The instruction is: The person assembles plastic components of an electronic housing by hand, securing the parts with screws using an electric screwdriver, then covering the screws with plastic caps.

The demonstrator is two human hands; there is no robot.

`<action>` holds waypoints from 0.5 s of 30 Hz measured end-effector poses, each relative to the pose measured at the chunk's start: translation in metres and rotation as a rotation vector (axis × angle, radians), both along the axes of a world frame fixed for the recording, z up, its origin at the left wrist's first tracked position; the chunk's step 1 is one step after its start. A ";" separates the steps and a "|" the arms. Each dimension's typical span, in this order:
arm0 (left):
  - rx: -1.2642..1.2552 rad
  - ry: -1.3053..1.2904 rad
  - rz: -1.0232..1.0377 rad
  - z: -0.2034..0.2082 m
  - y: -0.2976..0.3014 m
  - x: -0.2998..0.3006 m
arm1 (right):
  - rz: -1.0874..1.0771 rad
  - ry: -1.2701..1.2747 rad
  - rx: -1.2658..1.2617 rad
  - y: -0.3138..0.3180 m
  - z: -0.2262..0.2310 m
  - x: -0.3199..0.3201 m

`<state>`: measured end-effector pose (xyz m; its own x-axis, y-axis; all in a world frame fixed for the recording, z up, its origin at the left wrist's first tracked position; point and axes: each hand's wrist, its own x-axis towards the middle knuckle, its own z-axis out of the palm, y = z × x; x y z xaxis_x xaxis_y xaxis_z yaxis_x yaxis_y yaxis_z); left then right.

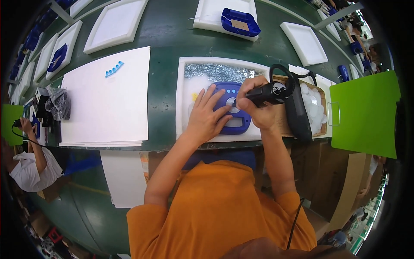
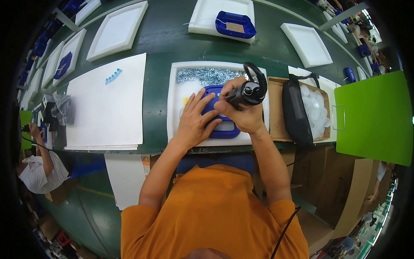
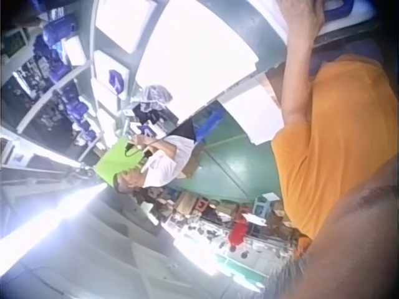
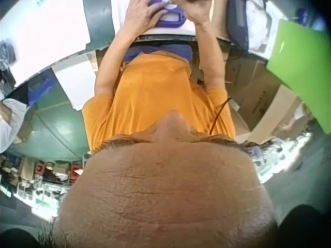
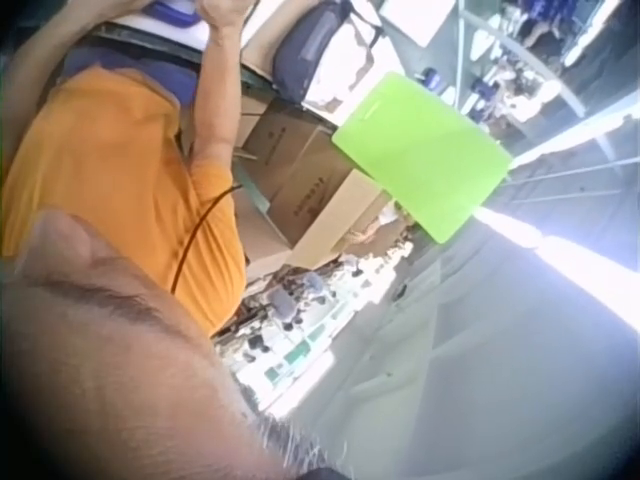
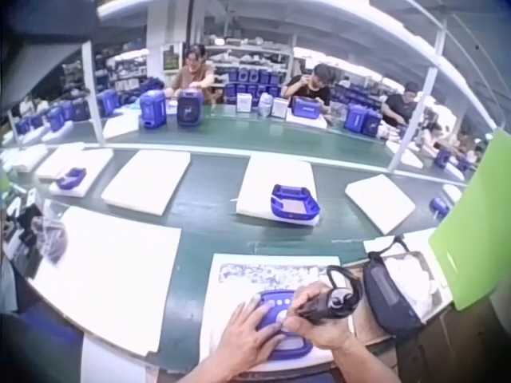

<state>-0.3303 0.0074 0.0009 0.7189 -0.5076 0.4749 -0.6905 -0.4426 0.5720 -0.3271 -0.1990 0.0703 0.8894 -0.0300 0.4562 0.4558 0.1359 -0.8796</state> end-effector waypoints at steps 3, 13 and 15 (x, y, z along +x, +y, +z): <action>0.001 0.008 -0.002 -0.001 0.000 0.000 | -0.001 0.059 0.055 0.012 0.009 -0.006; 0.003 0.001 0.005 0.000 0.000 0.001 | 0.223 0.134 0.057 -0.009 0.005 0.007; 0.003 0.006 0.004 0.001 0.000 0.001 | 0.024 0.184 0.109 0.007 0.010 0.003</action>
